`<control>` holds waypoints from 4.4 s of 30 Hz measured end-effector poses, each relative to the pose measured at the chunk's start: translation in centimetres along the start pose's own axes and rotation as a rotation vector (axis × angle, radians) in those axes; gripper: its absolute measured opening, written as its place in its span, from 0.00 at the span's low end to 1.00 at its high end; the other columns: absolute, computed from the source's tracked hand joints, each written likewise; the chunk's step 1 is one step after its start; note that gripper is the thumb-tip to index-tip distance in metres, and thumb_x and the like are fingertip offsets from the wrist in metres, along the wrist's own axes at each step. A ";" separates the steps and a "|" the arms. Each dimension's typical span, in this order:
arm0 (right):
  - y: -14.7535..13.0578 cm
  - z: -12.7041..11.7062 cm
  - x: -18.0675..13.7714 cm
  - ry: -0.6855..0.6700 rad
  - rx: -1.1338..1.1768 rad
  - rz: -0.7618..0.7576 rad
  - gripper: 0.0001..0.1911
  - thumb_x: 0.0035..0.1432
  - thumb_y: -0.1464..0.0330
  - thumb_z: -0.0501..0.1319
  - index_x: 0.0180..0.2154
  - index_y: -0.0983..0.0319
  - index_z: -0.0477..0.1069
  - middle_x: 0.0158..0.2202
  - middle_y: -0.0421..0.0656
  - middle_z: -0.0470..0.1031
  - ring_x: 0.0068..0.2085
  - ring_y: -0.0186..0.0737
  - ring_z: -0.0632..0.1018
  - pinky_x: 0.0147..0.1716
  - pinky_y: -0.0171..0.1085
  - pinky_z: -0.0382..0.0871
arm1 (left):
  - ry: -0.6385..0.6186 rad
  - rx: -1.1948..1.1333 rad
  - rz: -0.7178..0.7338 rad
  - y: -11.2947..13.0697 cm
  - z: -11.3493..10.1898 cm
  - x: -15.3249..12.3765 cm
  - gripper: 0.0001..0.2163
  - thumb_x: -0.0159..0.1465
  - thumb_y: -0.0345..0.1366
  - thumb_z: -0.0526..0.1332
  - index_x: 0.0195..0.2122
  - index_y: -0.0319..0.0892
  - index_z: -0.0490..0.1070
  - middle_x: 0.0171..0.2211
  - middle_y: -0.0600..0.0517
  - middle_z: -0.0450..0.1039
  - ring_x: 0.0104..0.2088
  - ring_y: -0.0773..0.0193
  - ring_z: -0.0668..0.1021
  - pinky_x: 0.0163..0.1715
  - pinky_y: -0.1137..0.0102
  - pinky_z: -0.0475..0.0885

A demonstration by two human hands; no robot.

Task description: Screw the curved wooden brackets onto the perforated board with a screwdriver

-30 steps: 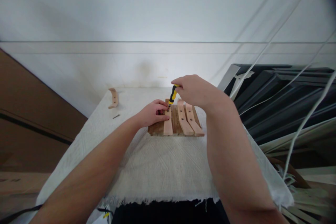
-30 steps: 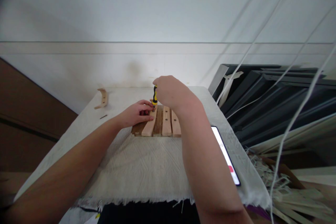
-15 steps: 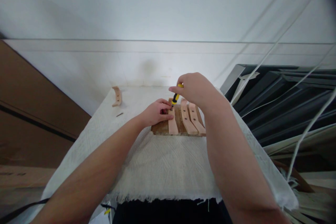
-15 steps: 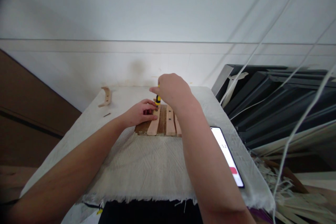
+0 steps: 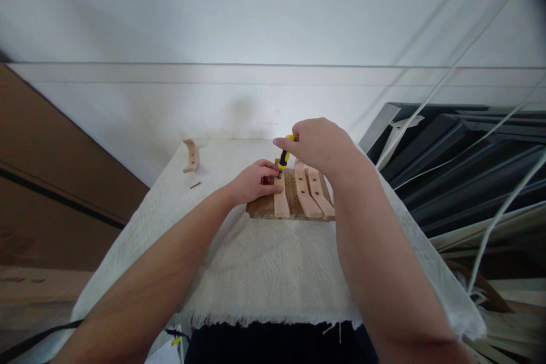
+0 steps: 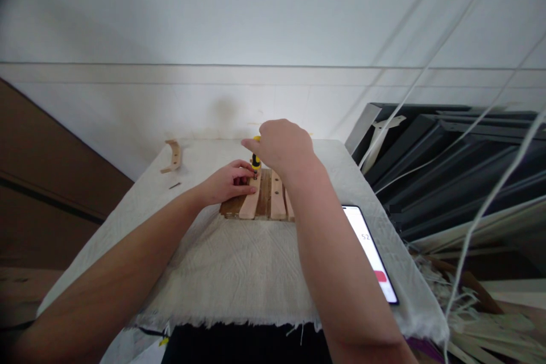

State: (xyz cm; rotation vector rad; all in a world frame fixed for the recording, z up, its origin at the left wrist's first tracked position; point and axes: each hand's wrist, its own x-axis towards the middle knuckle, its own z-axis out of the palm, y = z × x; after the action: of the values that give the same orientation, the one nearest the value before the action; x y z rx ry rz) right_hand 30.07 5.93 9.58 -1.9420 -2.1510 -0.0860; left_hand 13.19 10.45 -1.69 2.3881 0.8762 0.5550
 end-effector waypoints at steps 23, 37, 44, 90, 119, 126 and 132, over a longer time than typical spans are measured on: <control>0.6 0.3 0.0 0.012 0.102 -0.173 0.18 0.62 0.69 0.53 0.50 0.61 0.74 0.48 0.47 0.77 0.48 0.43 0.76 0.48 0.40 0.65 | 0.015 -0.020 -0.027 -0.3 0.2 -0.1 0.17 0.56 0.41 0.67 0.44 0.41 0.76 0.49 0.45 0.68 0.46 0.60 0.74 0.50 0.63 0.71; 0.6 0.5 0.1 0.051 0.077 -0.097 0.19 0.62 0.64 0.53 0.50 0.62 0.73 0.44 0.49 0.78 0.46 0.46 0.76 0.47 0.43 0.66 | 0.012 0.021 0.028 -0.5 0.1 0.0 0.15 0.57 0.40 0.67 0.44 0.40 0.76 0.49 0.45 0.69 0.49 0.59 0.73 0.55 0.62 0.68; 0.4 0.0 0.0 0.056 0.016 0.013 0.22 0.60 0.54 0.55 0.39 0.63 0.78 0.36 0.52 0.78 0.42 0.50 0.77 0.44 0.46 0.67 | 0.021 0.020 0.025 -0.4 0.1 -0.1 0.15 0.56 0.40 0.67 0.43 0.40 0.77 0.49 0.46 0.69 0.49 0.60 0.73 0.53 0.63 0.69; 0.3 1.0 0.2 -0.025 0.140 -0.077 0.22 0.62 0.56 0.52 0.47 0.62 0.74 0.40 0.51 0.78 0.42 0.47 0.77 0.41 0.41 0.67 | 0.015 0.042 0.010 0.0 -0.1 0.0 0.14 0.56 0.41 0.67 0.41 0.41 0.77 0.47 0.46 0.69 0.46 0.61 0.74 0.50 0.64 0.71; 1.0 1.8 1.2 0.040 0.156 -0.175 0.15 0.57 0.63 0.57 0.44 0.61 0.76 0.40 0.47 0.78 0.41 0.43 0.76 0.43 0.41 0.65 | 0.013 0.023 0.053 -0.3 0.1 -0.1 0.14 0.56 0.40 0.67 0.42 0.41 0.77 0.47 0.46 0.69 0.48 0.60 0.73 0.53 0.63 0.69; 1.3 0.4 0.3 -0.070 0.176 -0.238 0.18 0.58 0.67 0.54 0.48 0.60 0.75 0.43 0.47 0.78 0.41 0.41 0.77 0.40 0.38 0.66 | 0.013 0.032 0.024 0.0 0.1 -0.1 0.13 0.56 0.41 0.67 0.41 0.42 0.77 0.47 0.47 0.70 0.46 0.61 0.74 0.50 0.64 0.71; 0.8 1.2 1.0 0.025 0.074 -0.097 0.17 0.58 0.57 0.57 0.38 0.62 0.78 0.35 0.49 0.79 0.39 0.45 0.76 0.40 0.41 0.66 | 0.032 0.007 0.005 -0.2 0.2 0.0 0.15 0.55 0.41 0.68 0.41 0.42 0.77 0.48 0.46 0.69 0.46 0.60 0.74 0.51 0.63 0.70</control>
State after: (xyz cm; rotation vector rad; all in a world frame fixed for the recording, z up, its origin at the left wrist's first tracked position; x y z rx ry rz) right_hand 30.61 7.26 8.54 -1.7868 -2.1996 -0.0466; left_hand 13.18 10.51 -1.93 2.3945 0.8872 0.5953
